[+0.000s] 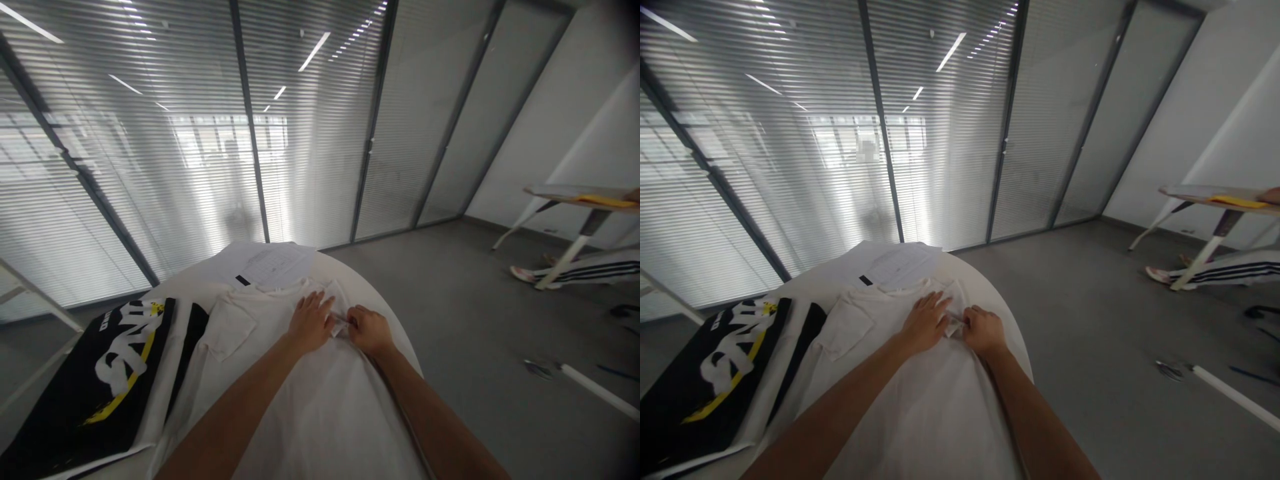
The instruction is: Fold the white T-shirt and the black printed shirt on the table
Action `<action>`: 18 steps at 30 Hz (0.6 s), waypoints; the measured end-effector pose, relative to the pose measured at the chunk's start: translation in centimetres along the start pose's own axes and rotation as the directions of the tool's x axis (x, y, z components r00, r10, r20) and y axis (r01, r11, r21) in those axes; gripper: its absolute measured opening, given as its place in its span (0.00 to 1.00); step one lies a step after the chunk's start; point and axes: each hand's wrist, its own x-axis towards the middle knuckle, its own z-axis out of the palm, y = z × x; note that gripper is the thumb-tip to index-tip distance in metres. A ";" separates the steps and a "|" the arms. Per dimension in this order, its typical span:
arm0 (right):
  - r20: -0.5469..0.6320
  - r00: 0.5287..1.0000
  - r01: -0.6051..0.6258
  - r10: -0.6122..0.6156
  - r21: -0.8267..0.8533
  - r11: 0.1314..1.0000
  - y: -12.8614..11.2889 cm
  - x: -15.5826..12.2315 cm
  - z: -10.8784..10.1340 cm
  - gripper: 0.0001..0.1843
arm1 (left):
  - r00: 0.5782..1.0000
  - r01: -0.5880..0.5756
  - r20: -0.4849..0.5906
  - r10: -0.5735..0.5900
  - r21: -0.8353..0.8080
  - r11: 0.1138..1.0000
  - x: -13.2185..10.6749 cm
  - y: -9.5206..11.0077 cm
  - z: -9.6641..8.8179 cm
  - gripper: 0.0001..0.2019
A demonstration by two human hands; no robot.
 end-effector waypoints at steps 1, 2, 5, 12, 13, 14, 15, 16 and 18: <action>-0.004 1.000 -0.017 0.017 -0.002 1.000 0.0 0.0 0.0 0.07 | 0.999 -0.010 0.046 0.010 0.009 1.000 -0.3 0.2 0.6 0.25; -0.010 1.000 -0.028 0.028 0.000 1.000 0.1 0.0 0.0 0.07 | 0.996 -0.006 0.084 0.004 0.017 1.000 -0.5 0.3 1.1 0.26; -0.034 0.999 -0.029 0.030 0.021 0.999 0.1 0.0 0.0 0.06 | 0.992 0.015 0.125 -0.019 0.035 0.999 -0.9 0.1 2.0 0.27; -0.009 0.999 -0.035 0.035 0.013 0.999 -0.1 0.1 0.3 0.03 | 0.989 0.003 0.146 -0.014 0.074 0.997 -1.8 0.1 0.5 0.31; -0.007 0.999 -0.037 0.037 0.012 0.999 -0.1 0.2 0.4 0.03 | 0.989 -0.003 0.146 -0.010 0.092 0.996 -2.3 0.1 0.1 0.30; -0.007 0.999 -0.038 0.038 0.012 0.999 -0.1 0.2 0.5 0.04 | 0.989 -0.010 0.149 -0.006 0.110 0.994 -3.0 0.1 -0.3 0.29; -0.008 0.999 -0.038 0.038 0.012 0.999 0.0 0.2 0.5 0.04 | 0.988 -0.020 0.157 0.000 0.125 0.992 -3.9 0.0 -0.7 0.27; -0.010 0.999 -0.038 0.038 0.010 0.999 0.0 0.2 0.6 0.04 | 0.986 -0.029 0.169 0.006 0.136 0.990 -4.9 -0.2 -1.3 0.26; -0.011 0.999 -0.041 0.041 0.005 0.999 0.0 0.2 0.6 0.05 | 0.982 -0.019 0.187 -0.011 0.155 0.988 -7.1 -1.0 -2.6 0.24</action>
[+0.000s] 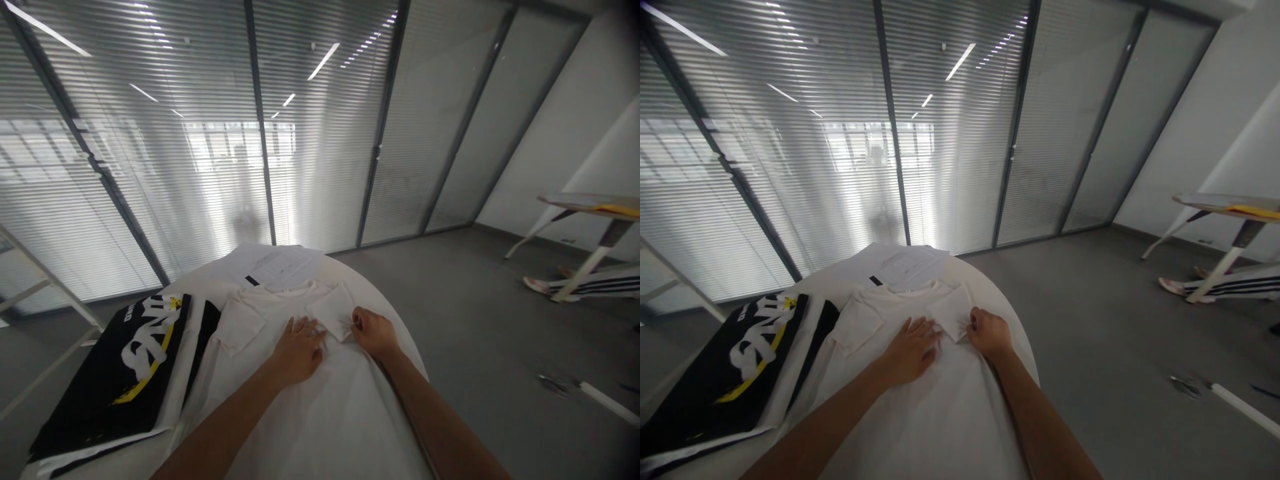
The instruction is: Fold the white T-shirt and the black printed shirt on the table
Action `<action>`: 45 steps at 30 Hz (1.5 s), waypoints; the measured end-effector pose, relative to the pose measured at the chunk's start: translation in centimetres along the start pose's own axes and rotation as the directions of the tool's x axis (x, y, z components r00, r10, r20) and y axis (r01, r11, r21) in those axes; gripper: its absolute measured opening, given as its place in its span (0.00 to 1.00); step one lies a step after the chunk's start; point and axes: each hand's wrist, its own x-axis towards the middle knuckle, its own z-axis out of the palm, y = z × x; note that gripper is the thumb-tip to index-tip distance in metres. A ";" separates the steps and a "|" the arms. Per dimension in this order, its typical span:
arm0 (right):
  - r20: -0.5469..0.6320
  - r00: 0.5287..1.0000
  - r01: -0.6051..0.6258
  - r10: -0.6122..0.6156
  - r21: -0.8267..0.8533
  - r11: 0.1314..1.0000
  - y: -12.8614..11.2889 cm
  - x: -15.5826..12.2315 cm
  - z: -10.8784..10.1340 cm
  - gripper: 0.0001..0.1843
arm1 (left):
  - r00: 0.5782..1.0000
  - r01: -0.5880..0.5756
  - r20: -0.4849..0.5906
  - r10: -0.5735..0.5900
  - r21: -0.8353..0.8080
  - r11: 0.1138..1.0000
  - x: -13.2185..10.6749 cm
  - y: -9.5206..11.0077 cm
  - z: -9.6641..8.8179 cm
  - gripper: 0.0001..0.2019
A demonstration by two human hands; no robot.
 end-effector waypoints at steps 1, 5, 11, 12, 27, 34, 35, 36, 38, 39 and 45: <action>-0.001 1.000 -0.003 0.003 -0.003 1.000 0.0 0.0 0.0 0.05 | 1.000 0.030 0.001 -0.030 0.010 1.000 -1.3 -0.7 -0.4 0.23; 0.016 0.999 -0.032 0.033 -0.025 0.999 -0.3 0.0 -0.1 0.05 | 0.969 0.215 -0.137 -0.208 0.042 0.976 -6.5 -4.7 -2.0 0.19; 0.005 0.998 -0.062 0.062 -0.073 0.995 -0.9 -0.1 -0.4 0.09 | 0.888 0.327 -0.360 -0.285 0.059 0.943 -11.9 -8.5 -1.1 0.20; -0.004 0.998 -0.068 0.068 -0.083 0.994 -1.0 -0.2 -0.4 0.10 | 0.892 0.317 -0.361 -0.271 0.073 0.946 -12.3 -8.7 -0.6 0.21; -0.040 0.977 -0.213 0.210 -0.261 0.942 -2.6 -0.7 -0.3 0.16 | 0.900 0.284 -0.367 -0.237 0.080 0.955 -13.1 -9.3 0.7 0.21; 0.106 0.957 -0.259 0.270 -0.105 0.960 -1.8 -0.6 -1.4 0.15 | 0.899 0.288 -0.361 -0.247 0.065 0.955 -13.1 -9.1 0.3 0.21; 0.132 0.951 -0.270 0.280 -0.086 0.959 -1.4 -0.7 -1.7 0.15 | 0.900 0.288 -0.357 -0.248 0.062 0.956 -13.1 -9.0 0.2 0.21; 0.158 0.942 -0.287 0.296 -0.076 0.955 -1.0 -0.9 -1.9 0.15 | 0.901 0.290 -0.355 -0.251 0.061 0.955 -13.1 -8.9 0.1 0.21; 0.220 0.918 -0.321 0.330 -0.075 0.944 -0.2 -1.2 -2.4 0.17 | 0.899 0.298 -0.354 -0.260 0.057 0.953 -13.1 -8.8 -0.1 0.21; 0.247 0.908 -0.331 0.339 -0.073 0.941 0.2 -1.4 -2.5 0.19 | 0.897 0.302 -0.355 -0.264 0.055 0.952 -13.1 -8.7 -0.1 0.21; 0.342 0.889 -0.323 0.304 -0.002 0.946 1.0 -1.5 -2.7 0.25 | 0.896 0.300 -0.359 -0.261 0.058 0.952 -13.1 -8.7 0.0 0.21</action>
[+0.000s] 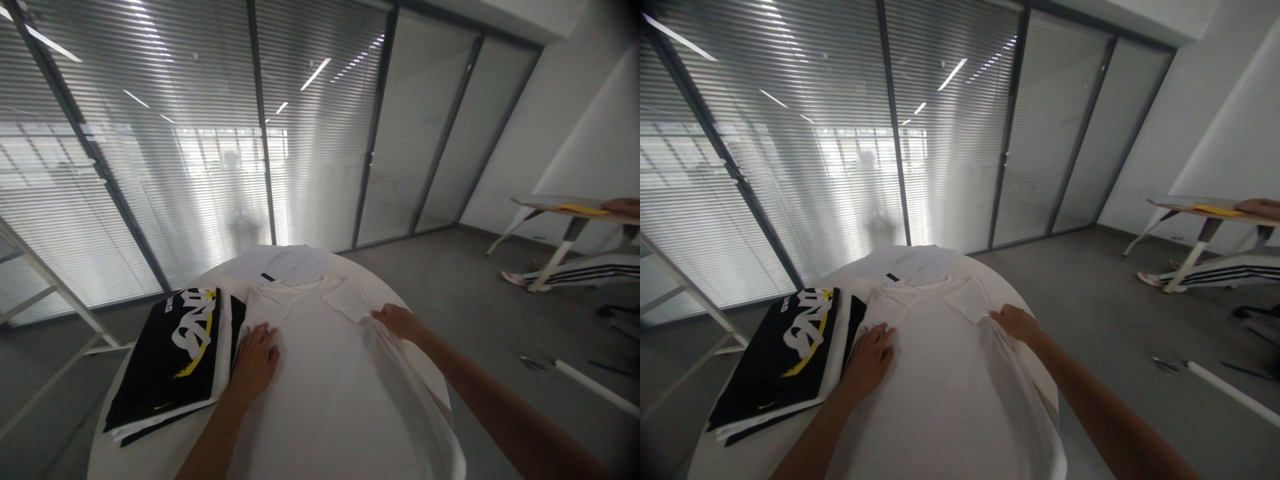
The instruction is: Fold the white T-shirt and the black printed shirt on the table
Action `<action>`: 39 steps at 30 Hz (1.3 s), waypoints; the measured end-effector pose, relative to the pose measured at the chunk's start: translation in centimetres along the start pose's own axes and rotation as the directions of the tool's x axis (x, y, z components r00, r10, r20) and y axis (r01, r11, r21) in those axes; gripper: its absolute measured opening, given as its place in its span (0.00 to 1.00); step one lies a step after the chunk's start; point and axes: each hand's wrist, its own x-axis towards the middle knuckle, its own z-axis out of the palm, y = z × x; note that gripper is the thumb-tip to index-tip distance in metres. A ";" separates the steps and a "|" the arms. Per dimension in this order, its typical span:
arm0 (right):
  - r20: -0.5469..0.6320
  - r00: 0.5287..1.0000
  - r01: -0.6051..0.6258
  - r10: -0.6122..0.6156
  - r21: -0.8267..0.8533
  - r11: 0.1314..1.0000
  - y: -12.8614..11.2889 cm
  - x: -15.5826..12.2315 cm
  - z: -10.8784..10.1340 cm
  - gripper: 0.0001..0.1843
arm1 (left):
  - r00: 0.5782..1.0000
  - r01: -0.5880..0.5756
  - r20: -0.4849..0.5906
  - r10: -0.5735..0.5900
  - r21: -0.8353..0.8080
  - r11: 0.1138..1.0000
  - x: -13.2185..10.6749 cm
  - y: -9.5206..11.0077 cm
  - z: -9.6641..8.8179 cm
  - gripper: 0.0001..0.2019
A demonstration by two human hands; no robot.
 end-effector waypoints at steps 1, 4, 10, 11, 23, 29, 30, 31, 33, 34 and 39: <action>0.010 1.000 -0.001 0.001 0.008 1.000 -0.1 0.1 0.0 0.25 | 1.000 0.001 -0.001 -0.001 -0.005 1.000 0.0 0.0 0.0 0.21; 0.027 0.999 -0.021 0.019 0.061 0.998 -0.2 0.5 0.0 0.22 | 1.000 0.003 0.004 -0.003 -0.015 1.000 0.0 0.0 -0.1 0.21; 0.080 0.996 -0.051 0.025 0.332 0.942 -0.4 0.6 0.3 0.11 | 1.000 0.004 0.026 -0.004 -0.004 1.000 0.1 0.0 -0.2 0.21; 0.078 0.997 -0.052 0.026 0.351 0.935 -0.6 0.5 0.4 0.10 | 1.000 0.006 0.023 -0.006 -0.006 1.000 0.1 0.0 -0.2 0.21; 0.190 0.980 -0.094 -0.053 0.687 0.721 -1.7 -1.0 -0.7 0.18 | 0.988 0.149 0.059 -0.144 -0.108 0.983 2.8 1.3 -1.4 0.15; 0.301 0.950 -0.189 -0.085 0.769 0.611 -2.0 -1.6 -0.6 0.20 | 0.981 0.145 0.151 -0.125 -0.131 0.981 10.5 2.2 -0.6 0.15; 0.303 0.948 -0.184 -0.101 0.778 0.601 -2.1 -1.7 -0.6 0.20 | 0.982 0.131 0.155 -0.111 -0.128 0.983 12.0 2.1 -0.2 0.15; 0.292 0.950 -0.170 -0.113 0.785 0.596 -2.2 -1.8 -0.6 0.20 | 0.983 0.119 0.156 -0.099 -0.127 0.985 13.5 2.1 0.3 0.16; 0.231 0.966 -0.116 -0.120 0.795 0.596 -2.3 -1.7 -0.5 0.21 | 0.984 0.088 0.163 -0.068 -0.122 0.989 16.3 2.0 1.2 0.17; 0.189 0.975 -0.084 -0.115 0.796 0.599 -2.4 -1.6 -0.5 0.21 | 0.984 0.072 0.169 -0.051 -0.118 0.990 17.5 2.0 1.6 0.18; 0.032 0.991 0.055 -0.128 0.779 0.624 -2.8 -0.2 -1.0 0.25 | 0.972 0.025 0.233 -0.007 -0.074 0.997 21.6 2.4 3.9 0.21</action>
